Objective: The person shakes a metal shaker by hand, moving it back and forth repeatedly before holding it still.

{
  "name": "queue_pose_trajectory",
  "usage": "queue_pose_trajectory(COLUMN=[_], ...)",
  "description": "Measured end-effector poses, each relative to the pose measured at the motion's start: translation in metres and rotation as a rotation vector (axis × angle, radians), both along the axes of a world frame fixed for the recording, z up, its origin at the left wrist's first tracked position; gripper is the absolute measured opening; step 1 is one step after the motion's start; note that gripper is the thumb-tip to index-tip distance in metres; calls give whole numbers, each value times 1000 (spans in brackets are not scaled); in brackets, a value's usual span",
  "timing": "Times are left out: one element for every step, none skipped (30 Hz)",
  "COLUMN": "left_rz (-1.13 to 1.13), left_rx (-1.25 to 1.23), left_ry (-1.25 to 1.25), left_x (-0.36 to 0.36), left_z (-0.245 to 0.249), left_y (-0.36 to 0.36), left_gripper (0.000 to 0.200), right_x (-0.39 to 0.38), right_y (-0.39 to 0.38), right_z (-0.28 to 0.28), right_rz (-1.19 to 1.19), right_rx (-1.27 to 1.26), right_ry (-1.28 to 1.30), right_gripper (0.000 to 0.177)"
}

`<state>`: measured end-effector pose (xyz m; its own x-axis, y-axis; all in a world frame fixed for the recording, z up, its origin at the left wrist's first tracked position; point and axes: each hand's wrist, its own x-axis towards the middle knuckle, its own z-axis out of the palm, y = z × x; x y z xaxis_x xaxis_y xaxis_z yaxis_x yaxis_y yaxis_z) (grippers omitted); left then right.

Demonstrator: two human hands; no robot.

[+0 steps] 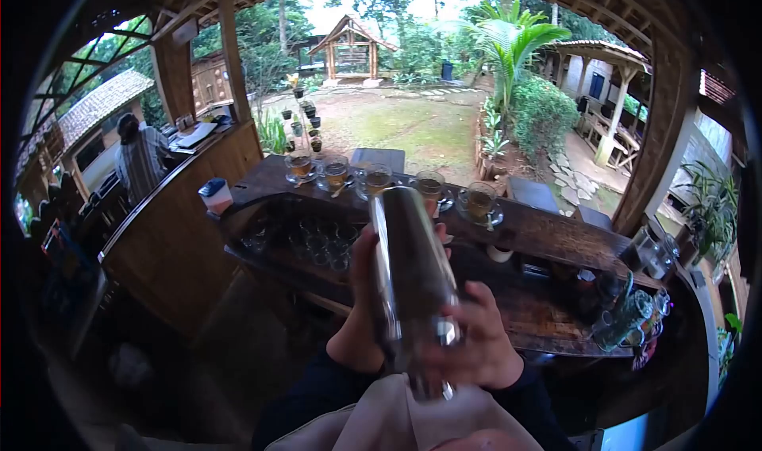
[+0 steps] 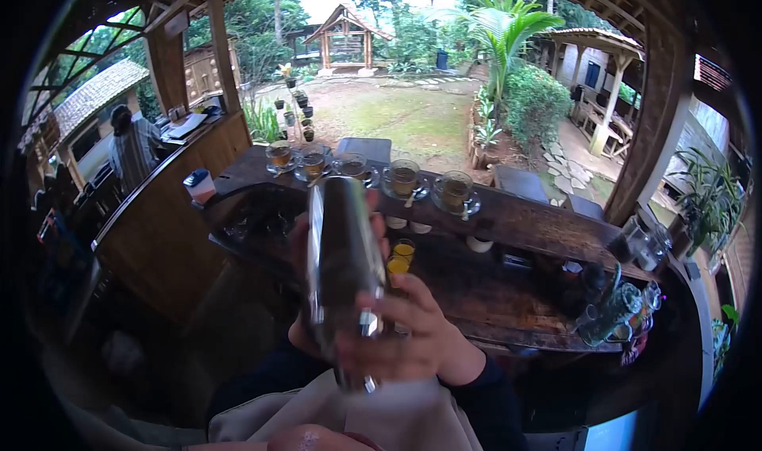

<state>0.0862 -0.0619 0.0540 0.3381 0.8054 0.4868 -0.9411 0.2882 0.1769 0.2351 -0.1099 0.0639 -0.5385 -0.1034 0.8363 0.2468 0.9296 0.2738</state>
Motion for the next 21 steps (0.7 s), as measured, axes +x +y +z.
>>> queue_pose_trajectory(left_rz=[68,300,531,546,710,875,1255,1454,1641,1638,1629,1707,1765,1679,1725,1692,1744,1792,1796,1914,2031], left_rx=[150,357,564,562,529,495,447,495,540,606,671,703,785,907,887,872,814,718,723,780,837], left_ry=[-77,-124,-167,-158,-192,-225,112,314,528,671,806,720,586,541,347,114,-20,-274,-270,-275,-272], left_x=[-13,-20,-27,-29,-27,-29,-35,-39,-38,-36,-33,-28,-27,-38,-27,-17,-14,1,9,13,14], left_z=[3,5,5,2,-4,-10,-21,-31,-39,-45,-46,-47,-45,-53,-35,-30,-33,-28,-30,-34,-35], left_y=[-23,-23,-24,-25,-25,-24,-17,-3,8,11,11,3,-8,-15,-42,-57,-75,-84,-77,-66,-59], left_gripper=[74,80,87,87,94,102,95,97,100,100,100,88,86,85,89,94,101,97,97,96,94], right_x=[-16,-27,-30,-29,-29,-34,-44,-55,-66,-72,-73,-72,-73,-72,-70,-72,-72,-75,-77,-76,-77], right_y=[1,1,4,10,18,47,81,99,109,118,125,134,129,122,111,97,77,65,59,62,70], right_z=[-4,-7,-13,-23,-34,-45,-57,-66,-77,-89,-97,-102,-96,-79,-61,-43,-22,-10,-5,-8,-14], right_rz=[256,509,524,354,170,342,516,571,618,625,670,718,808,844,865,938,870,990,1108,1110,1108], right_rx=[67,131,126,-298,-720,-843,-967,-1163,-1364,-1383,-1489,-1585,-1515,-1324,-1139,-1055,-888,-798,-711,-870,-1036], right_ry=[194,389,396,476,531,624,719,910,1104,1114,1128,1133,1092,959,832,784,709,677,643,704,767], right_gripper=[34,32,32,32,32,33,35,35,37,37,41,45,40,37,35,32,31,31,31,34,38])
